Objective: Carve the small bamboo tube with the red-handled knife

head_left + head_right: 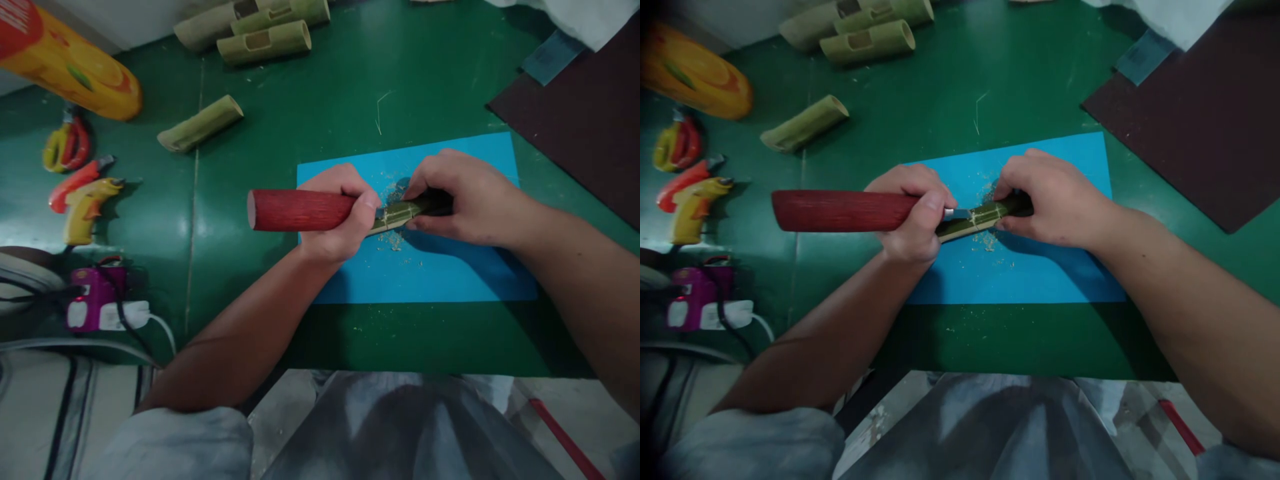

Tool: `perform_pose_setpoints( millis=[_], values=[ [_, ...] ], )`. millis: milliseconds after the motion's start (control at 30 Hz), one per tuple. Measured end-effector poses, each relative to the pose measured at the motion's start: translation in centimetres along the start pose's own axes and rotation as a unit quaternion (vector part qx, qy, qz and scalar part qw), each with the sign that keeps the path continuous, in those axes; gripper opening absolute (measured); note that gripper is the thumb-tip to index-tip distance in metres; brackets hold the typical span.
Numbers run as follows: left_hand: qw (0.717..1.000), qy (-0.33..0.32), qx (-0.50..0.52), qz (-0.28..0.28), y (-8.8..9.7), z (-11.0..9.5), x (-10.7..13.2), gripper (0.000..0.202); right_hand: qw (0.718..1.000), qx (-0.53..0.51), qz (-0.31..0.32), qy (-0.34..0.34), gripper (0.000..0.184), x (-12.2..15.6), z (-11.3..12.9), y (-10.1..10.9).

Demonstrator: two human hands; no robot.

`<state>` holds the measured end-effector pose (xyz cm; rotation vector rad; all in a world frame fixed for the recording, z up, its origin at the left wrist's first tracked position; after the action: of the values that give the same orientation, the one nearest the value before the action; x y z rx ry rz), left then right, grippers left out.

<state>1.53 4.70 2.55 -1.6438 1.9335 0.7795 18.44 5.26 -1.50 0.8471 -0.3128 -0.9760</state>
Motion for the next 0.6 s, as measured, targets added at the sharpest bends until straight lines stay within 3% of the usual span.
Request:
perform_pose_setpoints(
  millis=[267,400,600],
  values=[
    [1.0,0.026,-0.004,-0.004,0.09,0.12,-0.01,0.034,1.0,-0.001,-0.014,0.007,0.025,0.02,-0.03,0.07],
    [1.0,0.006,-0.007,-0.023,0.37,0.01,-0.07,0.034,1.0,0.004,-0.011,0.005,0.024,0.02,-0.16,-0.04],
    [1.0,0.015,-0.009,0.008,-0.02,0.19,-0.11,0.037,1.0,0.004,-0.004,0.0,0.023,-0.01,-0.03,-0.09]
  ],
)
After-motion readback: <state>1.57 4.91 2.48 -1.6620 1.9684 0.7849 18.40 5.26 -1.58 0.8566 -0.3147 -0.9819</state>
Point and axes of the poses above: each hand's wrist, its own x-axis away from the middle knuckle, its own y-axis out of the back of the hand, z = x × y, the point moved 10 cm from there along -x, towards the middle knuckle, and after that the axes turned 2 degrees about y, right-handed, at the moved point
